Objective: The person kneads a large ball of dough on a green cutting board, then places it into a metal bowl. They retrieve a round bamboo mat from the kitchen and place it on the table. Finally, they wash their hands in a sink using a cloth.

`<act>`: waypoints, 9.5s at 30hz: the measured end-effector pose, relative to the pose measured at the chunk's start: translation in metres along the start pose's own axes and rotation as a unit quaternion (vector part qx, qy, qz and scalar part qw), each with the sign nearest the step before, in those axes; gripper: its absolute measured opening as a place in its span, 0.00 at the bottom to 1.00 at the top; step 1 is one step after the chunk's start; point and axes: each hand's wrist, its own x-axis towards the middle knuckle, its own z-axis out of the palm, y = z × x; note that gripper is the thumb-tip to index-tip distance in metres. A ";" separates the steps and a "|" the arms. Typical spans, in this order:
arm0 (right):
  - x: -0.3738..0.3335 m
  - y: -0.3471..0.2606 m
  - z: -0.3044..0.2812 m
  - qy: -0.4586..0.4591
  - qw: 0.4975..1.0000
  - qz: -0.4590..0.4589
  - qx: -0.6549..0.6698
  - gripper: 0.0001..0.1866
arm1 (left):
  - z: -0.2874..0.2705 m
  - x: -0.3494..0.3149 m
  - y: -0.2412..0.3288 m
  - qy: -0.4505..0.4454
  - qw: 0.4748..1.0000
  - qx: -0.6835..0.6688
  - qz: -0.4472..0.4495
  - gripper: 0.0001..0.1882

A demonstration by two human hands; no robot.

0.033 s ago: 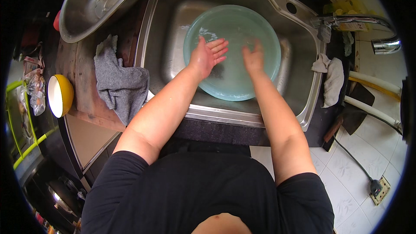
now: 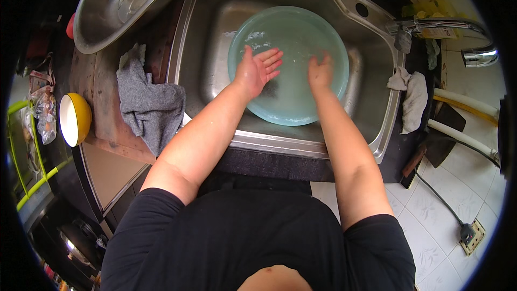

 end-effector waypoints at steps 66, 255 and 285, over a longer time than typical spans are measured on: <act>-0.040 -0.101 -0.020 -0.499 0.834 0.110 0.207 0.15 | 0.013 -0.017 -0.035 -0.043 0.657 0.729 0.185 0.05; -0.058 -0.073 -0.110 -0.105 0.948 -0.276 0.116 0.19 | 0.110 0.044 -0.049 0.109 0.977 0.147 0.112 0.12; -0.006 -0.037 -0.150 -0.036 0.991 -0.038 0.127 0.14 | 0.044 0.015 -0.042 0.024 0.718 0.694 0.049 0.22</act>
